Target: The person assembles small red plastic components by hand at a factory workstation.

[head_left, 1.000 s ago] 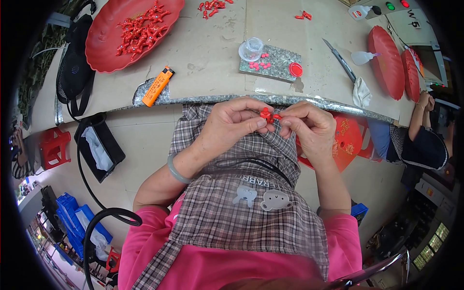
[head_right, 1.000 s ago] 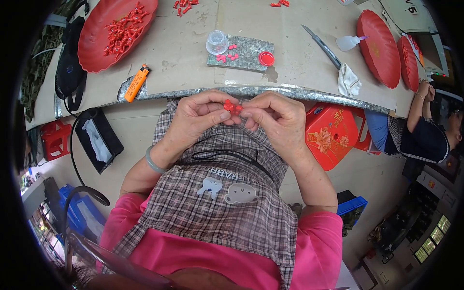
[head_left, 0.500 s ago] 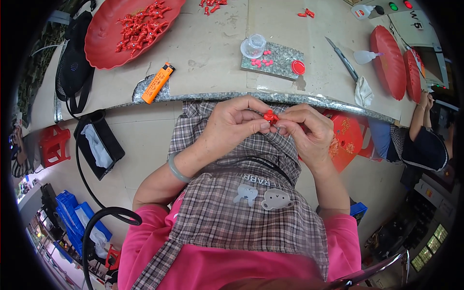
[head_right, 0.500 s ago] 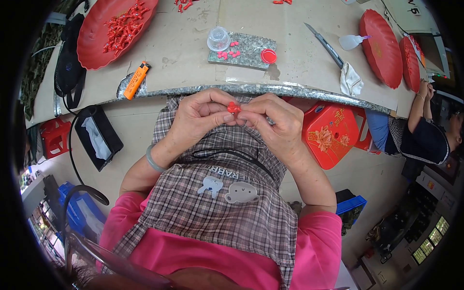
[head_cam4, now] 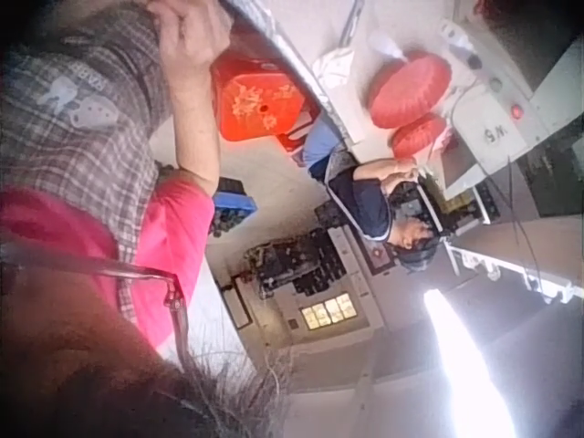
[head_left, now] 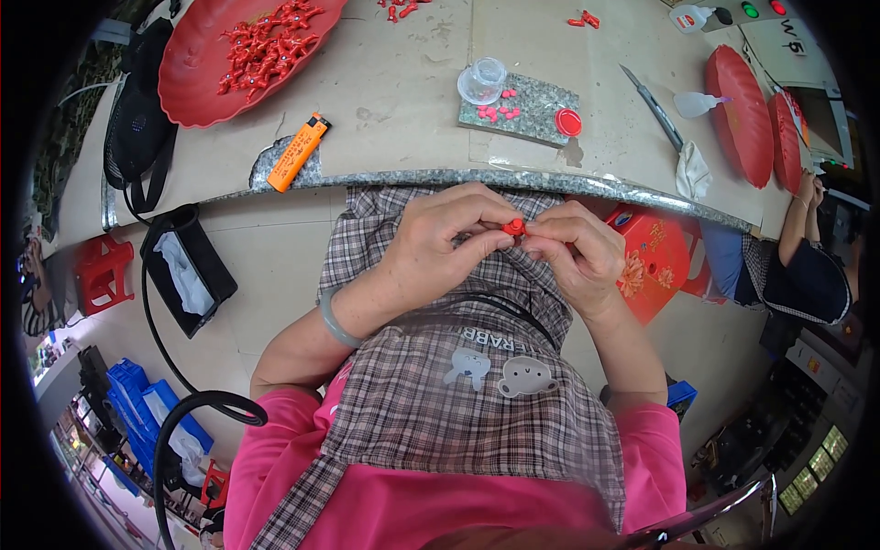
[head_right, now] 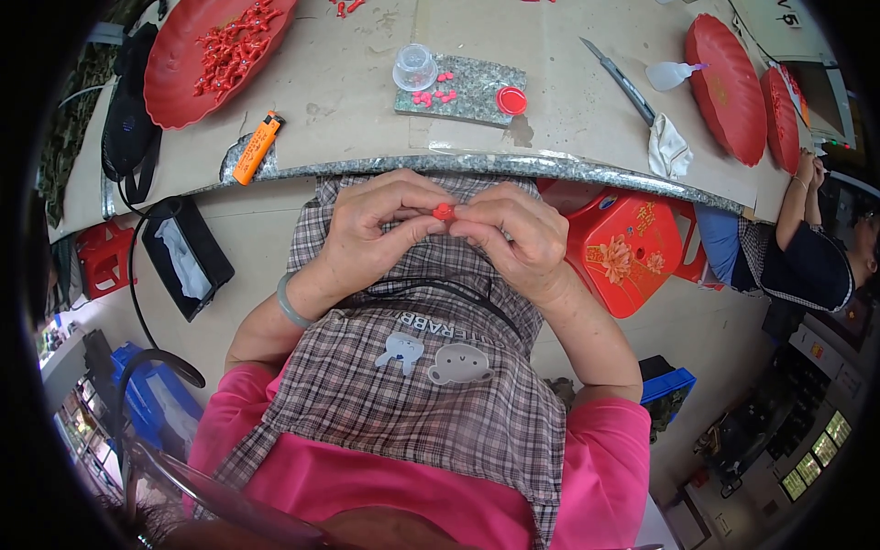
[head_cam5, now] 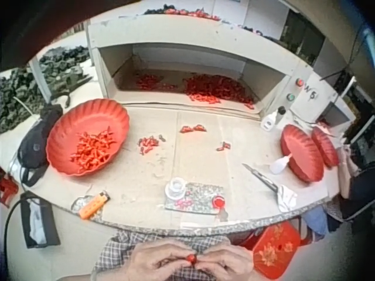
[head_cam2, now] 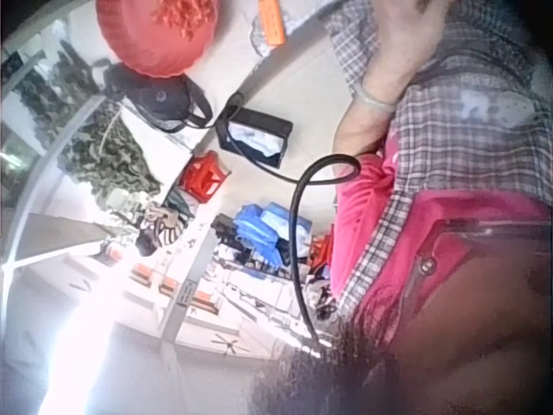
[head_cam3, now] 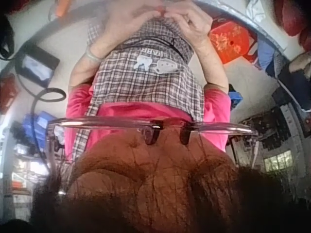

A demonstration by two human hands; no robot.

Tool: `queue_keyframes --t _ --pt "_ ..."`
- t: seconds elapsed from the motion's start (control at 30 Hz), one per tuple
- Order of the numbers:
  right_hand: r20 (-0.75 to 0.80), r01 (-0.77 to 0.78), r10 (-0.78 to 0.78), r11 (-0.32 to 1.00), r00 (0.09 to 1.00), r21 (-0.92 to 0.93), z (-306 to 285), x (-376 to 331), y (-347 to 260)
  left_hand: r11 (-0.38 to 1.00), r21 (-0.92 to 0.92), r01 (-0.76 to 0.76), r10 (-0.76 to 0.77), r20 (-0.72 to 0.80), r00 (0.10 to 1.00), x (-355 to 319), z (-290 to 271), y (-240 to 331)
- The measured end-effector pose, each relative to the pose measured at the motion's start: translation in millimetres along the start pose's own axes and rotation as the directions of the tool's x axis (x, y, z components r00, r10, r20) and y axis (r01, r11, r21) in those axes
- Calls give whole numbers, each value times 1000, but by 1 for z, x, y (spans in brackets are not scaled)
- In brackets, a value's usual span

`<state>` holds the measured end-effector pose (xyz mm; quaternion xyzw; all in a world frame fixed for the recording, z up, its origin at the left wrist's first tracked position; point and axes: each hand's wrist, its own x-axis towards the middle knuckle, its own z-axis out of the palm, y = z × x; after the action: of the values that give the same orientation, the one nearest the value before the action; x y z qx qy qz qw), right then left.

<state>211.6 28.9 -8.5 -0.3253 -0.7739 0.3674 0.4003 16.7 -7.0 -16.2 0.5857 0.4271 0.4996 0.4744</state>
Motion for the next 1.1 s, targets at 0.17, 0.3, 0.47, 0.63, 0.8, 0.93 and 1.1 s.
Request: queue_keyframes --t 0.17,0.3,0.47,0.63,0.8,0.93,1.1 --pt "-13 49 -50 999 999 -21 1 -2 5 998 48 -35 35 4 999 -1 0 -2" --pt "-10 69 -69 997 998 -30 1 -1 5 999 35 -34 33 6 999 -1 0 -4" --pt "-13 58 -58 998 998 -7 1 -3 7 1000 -20 18 -18 16 1000 -1 0 -2" --pt "5 61 -61 998 998 -16 -1 2 5 946 -281 164 -154 59 986 -3 2 -7" --pt "38 -65 62 995 997 79 -7 2 3 799 -506 323 -316 104 943 -5 0 -7" --pt "51 -131 132 991 990 -7 -9 5 -3 801 -487 348 -356 80 931 -6 -2 -9" --pt "83 81 -64 972 995 -223 -3 4 3 972 -185 145 -149 -7 989 -4 -4 -12"
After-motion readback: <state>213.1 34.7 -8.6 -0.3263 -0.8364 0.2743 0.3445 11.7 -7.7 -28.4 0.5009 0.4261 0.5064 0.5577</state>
